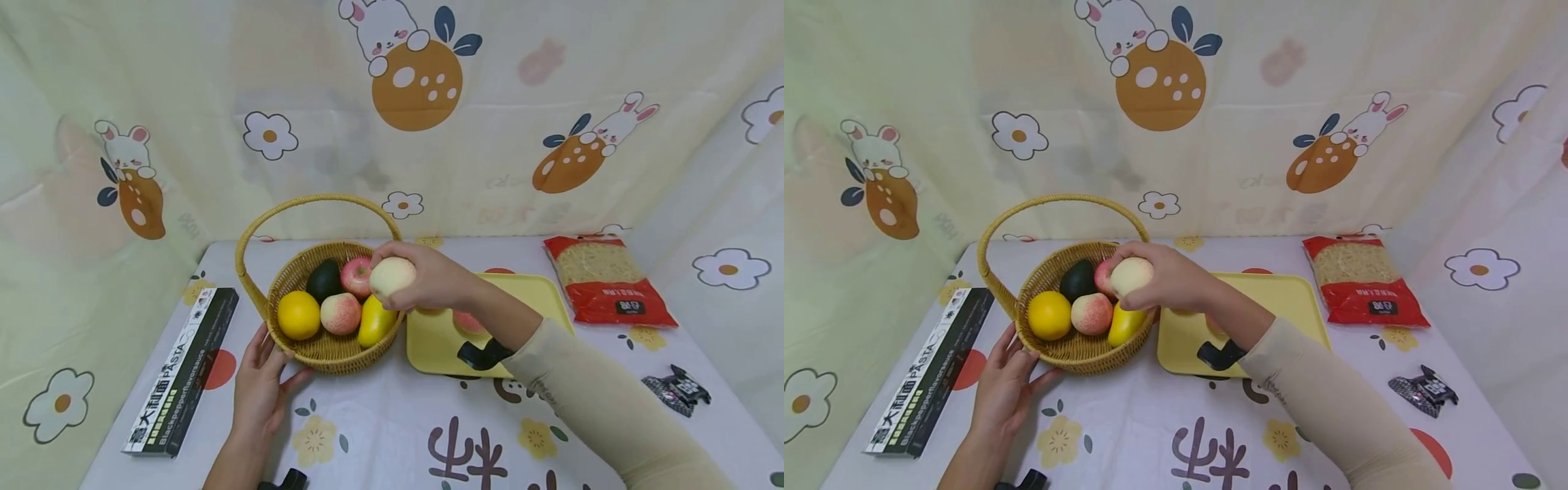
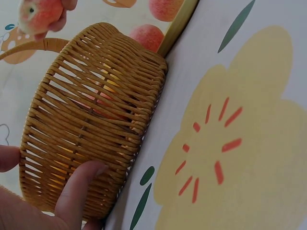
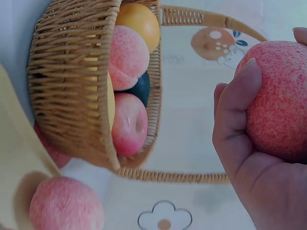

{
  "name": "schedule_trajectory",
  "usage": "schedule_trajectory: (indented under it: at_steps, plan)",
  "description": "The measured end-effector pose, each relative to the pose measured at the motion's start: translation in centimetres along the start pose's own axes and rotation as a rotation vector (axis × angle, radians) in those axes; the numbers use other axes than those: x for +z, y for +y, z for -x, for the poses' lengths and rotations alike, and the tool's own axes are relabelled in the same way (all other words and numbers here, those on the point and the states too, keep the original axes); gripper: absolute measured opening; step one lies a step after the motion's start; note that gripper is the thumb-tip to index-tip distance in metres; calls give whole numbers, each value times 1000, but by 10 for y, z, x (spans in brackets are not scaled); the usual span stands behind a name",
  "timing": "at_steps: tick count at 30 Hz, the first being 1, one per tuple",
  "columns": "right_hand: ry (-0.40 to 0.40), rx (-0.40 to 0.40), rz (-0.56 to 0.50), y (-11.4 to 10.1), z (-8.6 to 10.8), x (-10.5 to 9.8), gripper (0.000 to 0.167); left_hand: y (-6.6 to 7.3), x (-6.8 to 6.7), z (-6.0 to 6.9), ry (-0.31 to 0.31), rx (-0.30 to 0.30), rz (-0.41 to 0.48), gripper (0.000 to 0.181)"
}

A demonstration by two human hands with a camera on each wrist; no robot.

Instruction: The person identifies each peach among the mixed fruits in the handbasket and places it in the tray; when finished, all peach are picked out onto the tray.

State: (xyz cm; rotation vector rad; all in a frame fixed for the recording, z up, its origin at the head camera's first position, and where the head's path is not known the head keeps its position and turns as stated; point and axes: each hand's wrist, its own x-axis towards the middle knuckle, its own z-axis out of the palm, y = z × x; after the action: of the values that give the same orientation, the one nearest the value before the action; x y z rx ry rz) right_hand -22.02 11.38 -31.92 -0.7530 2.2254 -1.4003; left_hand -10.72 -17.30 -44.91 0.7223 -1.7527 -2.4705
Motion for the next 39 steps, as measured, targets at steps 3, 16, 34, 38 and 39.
schedule_trajectory:
  at_steps: [3,16,34,38,39]
  plan:
    - [28,13,-31,3,9,-6,46,0,-1,0,6,-3,-2,82]
    - [177,66,-13,34,49,-35,51,-2,-3,1,6,0,-6,84]
    - [334,174,-46,86,120,-80,48,0,0,1,-8,1,-6,83]
    - [372,224,-44,106,135,-92,48,-1,0,1,-9,4,-8,82]
    - [379,237,-41,111,137,-95,49,-1,-1,0,-8,5,-9,82]
